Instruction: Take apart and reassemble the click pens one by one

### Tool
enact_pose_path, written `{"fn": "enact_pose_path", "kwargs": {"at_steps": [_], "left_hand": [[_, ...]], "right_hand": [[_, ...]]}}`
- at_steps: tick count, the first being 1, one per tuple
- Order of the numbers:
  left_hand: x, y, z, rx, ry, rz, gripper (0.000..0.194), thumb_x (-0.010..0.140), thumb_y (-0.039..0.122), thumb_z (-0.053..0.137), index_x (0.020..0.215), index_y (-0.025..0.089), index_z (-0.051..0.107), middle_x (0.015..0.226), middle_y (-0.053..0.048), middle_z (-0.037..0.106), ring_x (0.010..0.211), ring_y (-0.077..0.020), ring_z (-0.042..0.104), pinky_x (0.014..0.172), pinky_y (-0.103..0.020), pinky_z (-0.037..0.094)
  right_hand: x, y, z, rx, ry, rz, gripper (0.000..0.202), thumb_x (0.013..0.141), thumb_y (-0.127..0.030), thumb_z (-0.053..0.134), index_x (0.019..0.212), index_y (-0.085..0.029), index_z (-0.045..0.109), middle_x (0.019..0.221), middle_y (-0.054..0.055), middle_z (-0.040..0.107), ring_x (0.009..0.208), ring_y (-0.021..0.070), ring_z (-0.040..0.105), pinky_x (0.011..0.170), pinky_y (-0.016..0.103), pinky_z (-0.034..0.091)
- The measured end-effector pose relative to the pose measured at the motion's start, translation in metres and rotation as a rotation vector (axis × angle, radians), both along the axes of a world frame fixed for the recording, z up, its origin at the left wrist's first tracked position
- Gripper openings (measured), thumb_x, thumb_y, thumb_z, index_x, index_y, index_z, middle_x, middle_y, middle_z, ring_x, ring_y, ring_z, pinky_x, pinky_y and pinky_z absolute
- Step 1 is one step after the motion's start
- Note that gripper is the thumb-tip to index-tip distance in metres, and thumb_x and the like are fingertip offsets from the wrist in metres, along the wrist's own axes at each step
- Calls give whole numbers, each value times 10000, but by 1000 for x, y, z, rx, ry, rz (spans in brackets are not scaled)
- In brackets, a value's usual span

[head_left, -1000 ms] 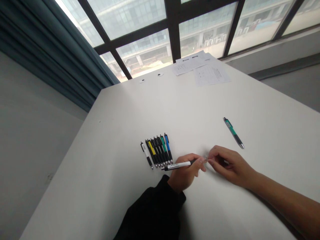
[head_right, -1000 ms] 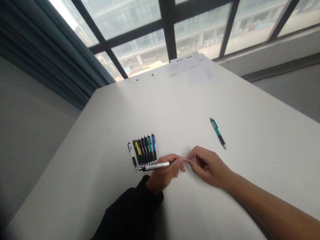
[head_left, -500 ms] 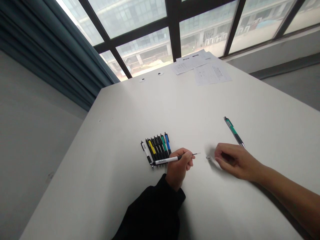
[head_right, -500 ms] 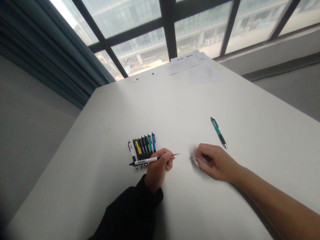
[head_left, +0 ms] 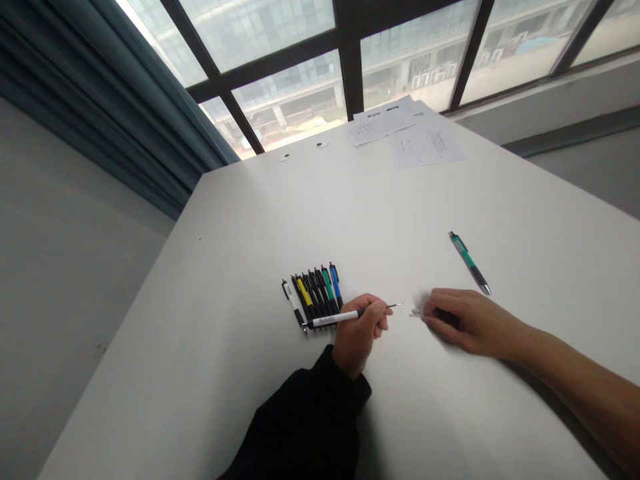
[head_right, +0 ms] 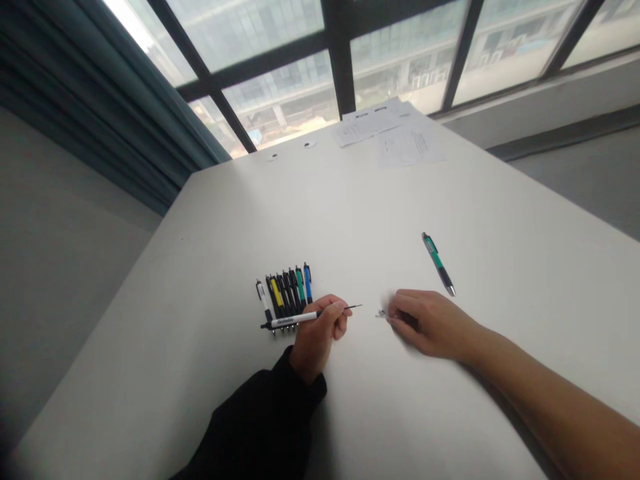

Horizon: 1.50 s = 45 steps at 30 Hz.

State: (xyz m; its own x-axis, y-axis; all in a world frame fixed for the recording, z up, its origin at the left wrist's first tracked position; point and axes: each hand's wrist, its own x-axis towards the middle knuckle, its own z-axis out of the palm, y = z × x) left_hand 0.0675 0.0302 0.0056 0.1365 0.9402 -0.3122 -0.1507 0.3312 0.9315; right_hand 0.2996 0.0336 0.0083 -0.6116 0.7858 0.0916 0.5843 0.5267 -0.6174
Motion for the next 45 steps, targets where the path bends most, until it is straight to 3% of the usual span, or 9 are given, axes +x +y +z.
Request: {"fn": "enact_pose_path", "kwargs": {"at_steps": [16,21,27,30,36,45], "left_hand": [[-1,0,-1,21,3,-37,225,817,303,579,683,135,644,498,35,516,425,-53,354,429,-202,220],[-1,0,1,27,19,-62,229,823,315,577,693,139,644,506,34,522,433,-57,361,434,-202,234],[-2,-3,12,90,221,-250,238,857,326,592,752,136,691,592,0,613,505,-82,459,497,-213,344],[-3,-4,14,180,325,-357,245,865,344,624,765,137,709,645,-20,657,563,-99,509,549,-225,380],[-3,-5,12,199,366,-352,236,866,333,621,753,142,702,640,-22,661,564,-110,521,554,-234,390],[-4,-4,11,182,369,-304,238,866,338,606,760,149,702,656,-21,662,566,-111,520,554,-228,403]], "right_hand": [[-2,0,1,-15,-10,-70,136,945,-283,533,836,-203,522,678,-3,563,577,139,499,566,255,388],[0,-1,0,-50,85,-102,153,951,-308,560,843,-201,543,663,-11,552,568,129,494,551,249,397],[-7,-5,6,-113,334,-138,189,937,-345,639,1055,-198,641,759,12,622,556,115,507,492,236,387],[-10,-6,8,-120,370,-120,155,953,-339,625,984,-205,697,783,34,652,589,122,532,528,252,398],[-3,0,11,-161,255,-104,199,951,-377,609,945,-196,690,743,24,619,570,125,507,529,258,395],[4,4,7,-29,-50,-18,148,948,-306,567,944,-206,676,777,30,635,651,155,586,629,277,424]]}}
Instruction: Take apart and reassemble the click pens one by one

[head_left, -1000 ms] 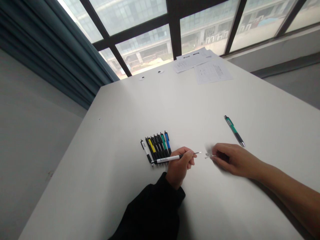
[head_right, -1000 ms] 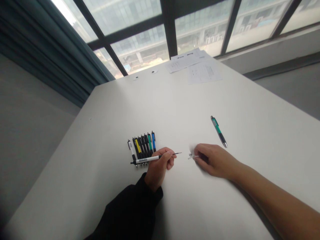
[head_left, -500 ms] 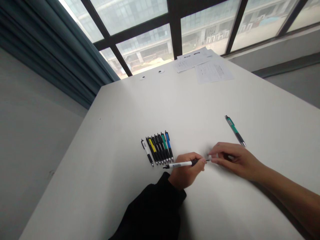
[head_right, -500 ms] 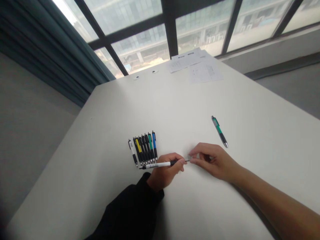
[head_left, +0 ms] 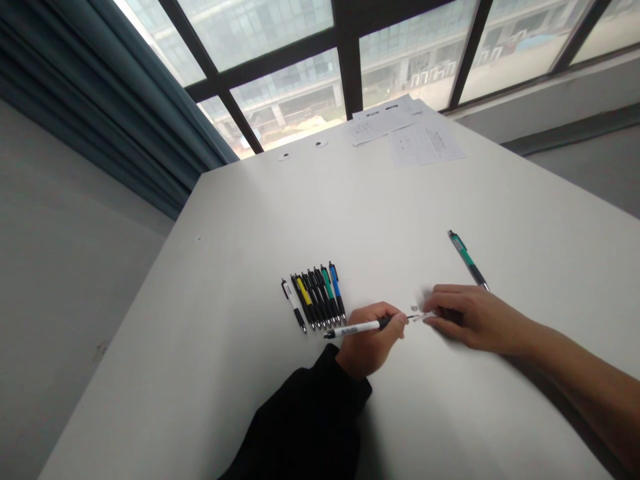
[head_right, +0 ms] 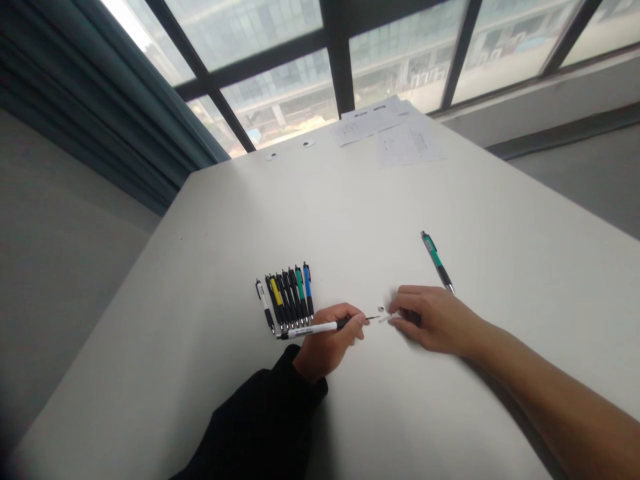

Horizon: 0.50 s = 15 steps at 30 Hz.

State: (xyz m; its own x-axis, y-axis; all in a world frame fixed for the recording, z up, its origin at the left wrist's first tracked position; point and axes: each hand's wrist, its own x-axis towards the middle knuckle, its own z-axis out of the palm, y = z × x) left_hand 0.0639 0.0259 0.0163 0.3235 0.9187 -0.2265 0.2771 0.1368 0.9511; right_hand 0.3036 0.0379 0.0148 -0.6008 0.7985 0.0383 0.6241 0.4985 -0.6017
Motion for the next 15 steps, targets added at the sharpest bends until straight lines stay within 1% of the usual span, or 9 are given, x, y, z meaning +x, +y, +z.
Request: {"fn": "enact_pose_path", "kwargs": {"at_steps": [6,15], "left_hand": [[-1,1,5,-11,-14,13,219,851,311,603,750,150,710,632,-19,655,558,-116,516,551,-233,397],[0,1,5,-14,-12,9,238,863,327,600,757,145,709,637,-23,656,564,-117,518,561,-238,397]], "right_hand": [[-6,-1,0,56,-5,-15,181,961,-290,534,878,-205,671,742,28,643,627,149,575,612,267,418],[-6,-1,-2,66,22,-29,172,955,-280,548,860,-196,665,724,25,636,611,145,577,595,255,404]]}}
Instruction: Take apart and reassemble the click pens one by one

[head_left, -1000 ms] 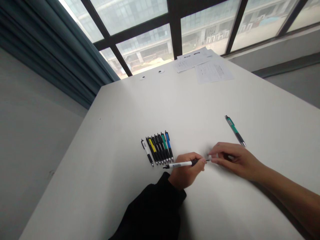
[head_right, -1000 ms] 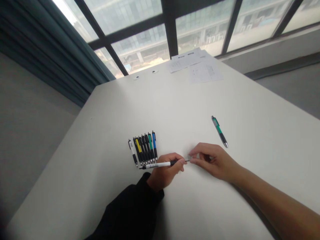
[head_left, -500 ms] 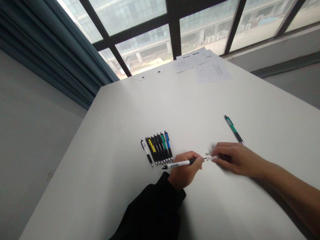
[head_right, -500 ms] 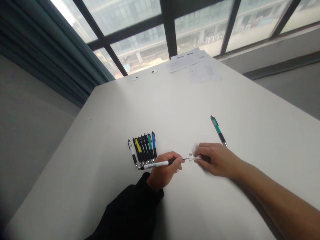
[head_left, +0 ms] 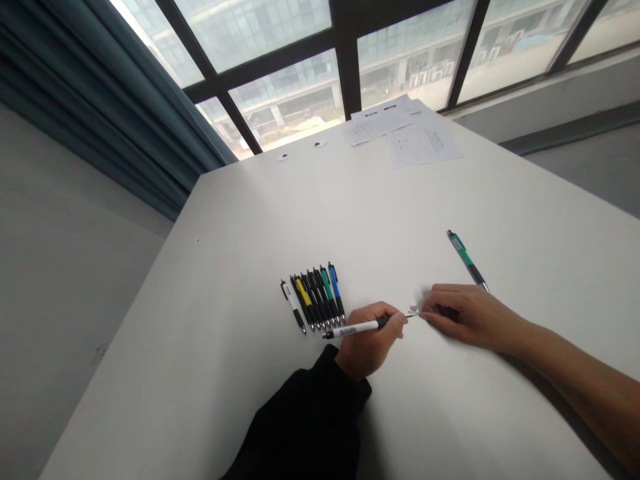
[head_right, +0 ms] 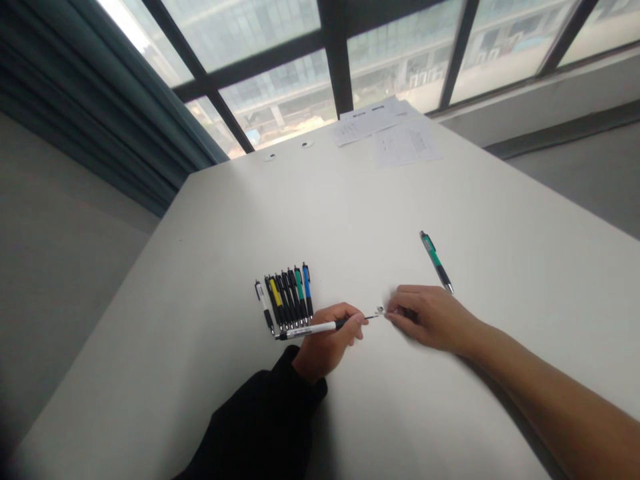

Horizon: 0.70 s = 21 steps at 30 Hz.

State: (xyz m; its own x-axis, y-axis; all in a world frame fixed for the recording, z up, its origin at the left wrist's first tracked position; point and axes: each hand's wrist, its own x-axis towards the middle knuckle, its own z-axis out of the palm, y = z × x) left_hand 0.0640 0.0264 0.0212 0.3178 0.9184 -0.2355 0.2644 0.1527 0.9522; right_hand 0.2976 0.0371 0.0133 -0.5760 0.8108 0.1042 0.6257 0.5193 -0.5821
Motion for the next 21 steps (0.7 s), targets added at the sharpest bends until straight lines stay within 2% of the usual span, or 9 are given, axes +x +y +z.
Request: {"fn": "enact_pose_path", "kwargs": {"at_steps": [21], "left_hand": [[-1,0,0,9,-2,-4,244,865,340,601,764,150,717,643,-26,665,562,-119,521,562,-237,410]], "right_hand": [[-1,1,1,-7,14,-10,186,962,-314,548,899,-203,683,724,25,634,611,145,573,596,258,412]]}}
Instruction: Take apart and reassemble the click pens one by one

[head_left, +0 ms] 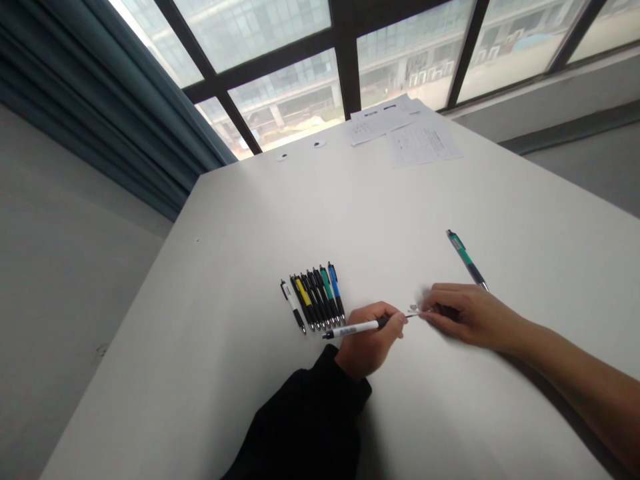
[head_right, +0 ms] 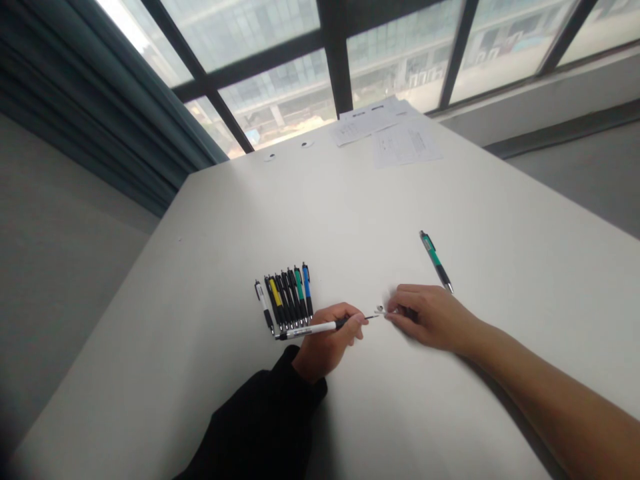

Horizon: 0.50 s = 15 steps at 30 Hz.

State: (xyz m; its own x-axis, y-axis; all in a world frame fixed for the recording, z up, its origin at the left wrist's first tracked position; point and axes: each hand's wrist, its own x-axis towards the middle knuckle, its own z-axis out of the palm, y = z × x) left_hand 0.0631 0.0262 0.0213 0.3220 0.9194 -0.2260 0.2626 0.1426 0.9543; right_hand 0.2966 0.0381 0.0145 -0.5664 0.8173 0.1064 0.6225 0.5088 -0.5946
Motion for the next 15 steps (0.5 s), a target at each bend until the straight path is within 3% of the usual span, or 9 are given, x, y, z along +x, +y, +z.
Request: {"fn": "enact_pose_path", "kwargs": {"at_steps": [5,10,15], "left_hand": [[1,-1,-1,-2,-1,-2,235,867,329,607,761,148,713,643,-25,661,567,-118,523,566,-238,407],[0,-1,0,-1,3,-71,255,884,353,610,782,144,716,659,-30,672,571,-117,531,563,-233,396],[-2,0,-1,64,22,-150,296,906,385,602,786,147,732,686,-33,687,606,-119,545,591,-231,404]], "right_hand": [[0,-3,5,-39,101,-28,193,958,-331,562,863,-192,656,690,17,585,591,139,531,568,256,409],[-5,-9,12,-150,251,-44,214,962,-381,579,975,-196,687,701,18,602,546,120,492,502,238,386],[-7,-9,12,-210,271,-15,287,975,-406,561,830,-194,690,684,18,579,565,123,486,514,246,380]]}}
